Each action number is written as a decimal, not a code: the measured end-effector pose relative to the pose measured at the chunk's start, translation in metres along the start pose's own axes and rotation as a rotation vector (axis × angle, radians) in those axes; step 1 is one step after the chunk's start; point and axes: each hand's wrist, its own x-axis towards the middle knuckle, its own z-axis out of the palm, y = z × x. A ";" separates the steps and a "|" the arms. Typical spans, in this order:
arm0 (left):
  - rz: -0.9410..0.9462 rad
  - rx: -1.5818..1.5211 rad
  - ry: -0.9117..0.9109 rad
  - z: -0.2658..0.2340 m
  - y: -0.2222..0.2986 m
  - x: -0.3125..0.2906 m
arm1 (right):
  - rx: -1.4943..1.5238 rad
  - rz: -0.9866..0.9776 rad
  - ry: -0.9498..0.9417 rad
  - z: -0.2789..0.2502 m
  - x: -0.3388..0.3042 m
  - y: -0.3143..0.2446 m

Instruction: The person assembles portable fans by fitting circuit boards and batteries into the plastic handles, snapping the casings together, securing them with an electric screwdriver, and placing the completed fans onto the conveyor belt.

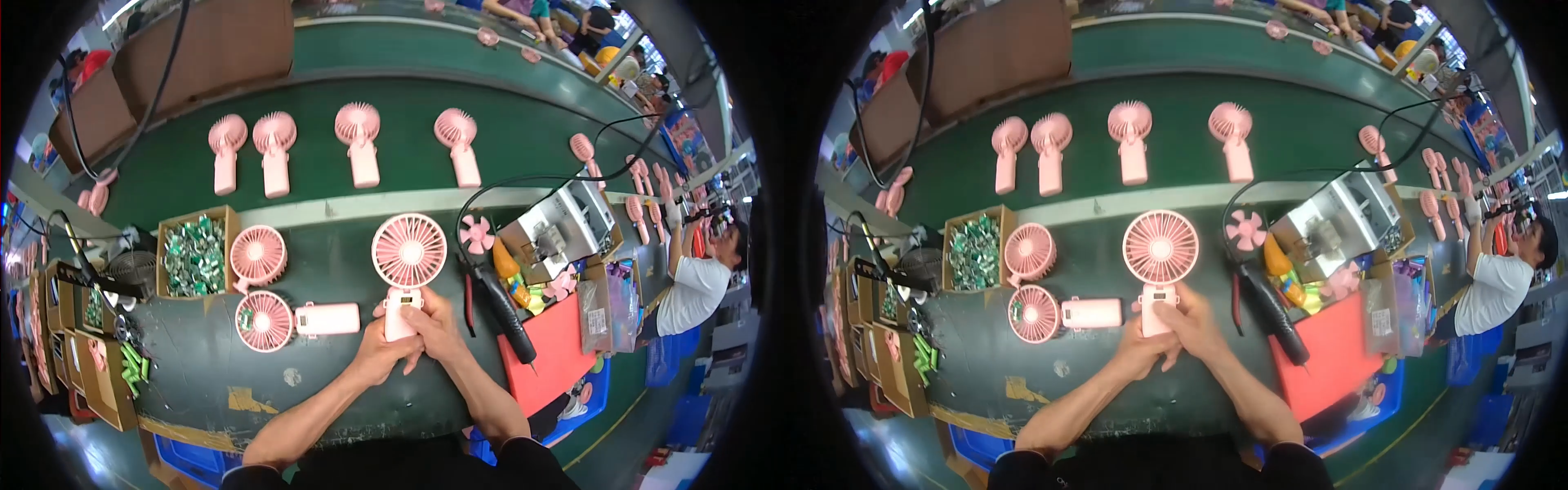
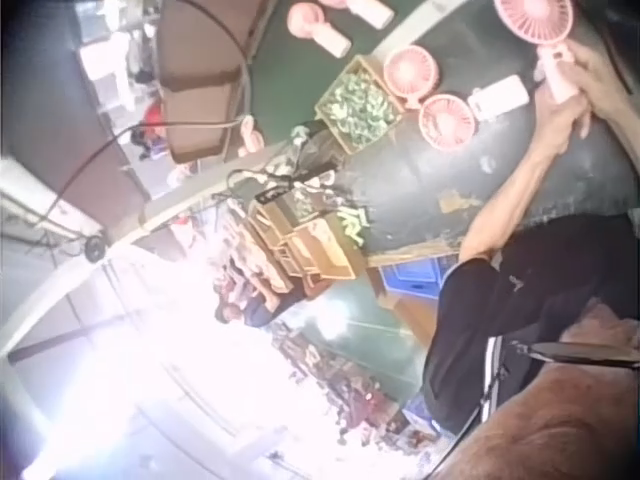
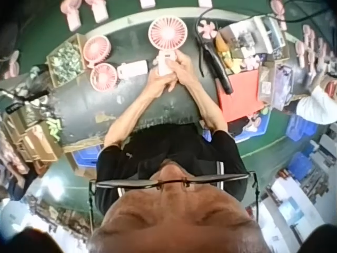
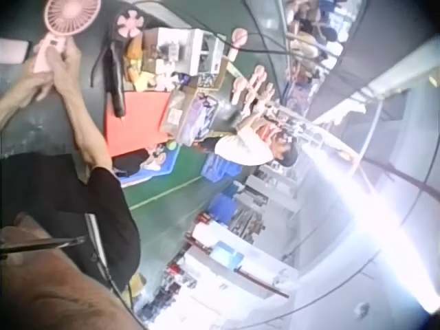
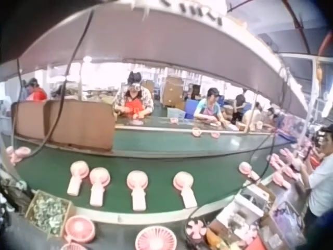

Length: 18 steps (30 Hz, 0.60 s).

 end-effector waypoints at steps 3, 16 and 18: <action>-0.001 -0.011 -0.007 -0.002 0.003 -0.002 | 0.047 0.114 0.007 0.005 0.000 -0.008; -0.060 -0.018 -0.007 -0.002 0.003 0.002 | 0.082 0.059 0.091 0.002 0.001 0.002; -0.060 -0.004 -0.013 -0.004 0.001 0.003 | 0.120 0.087 0.107 0.002 -0.001 0.003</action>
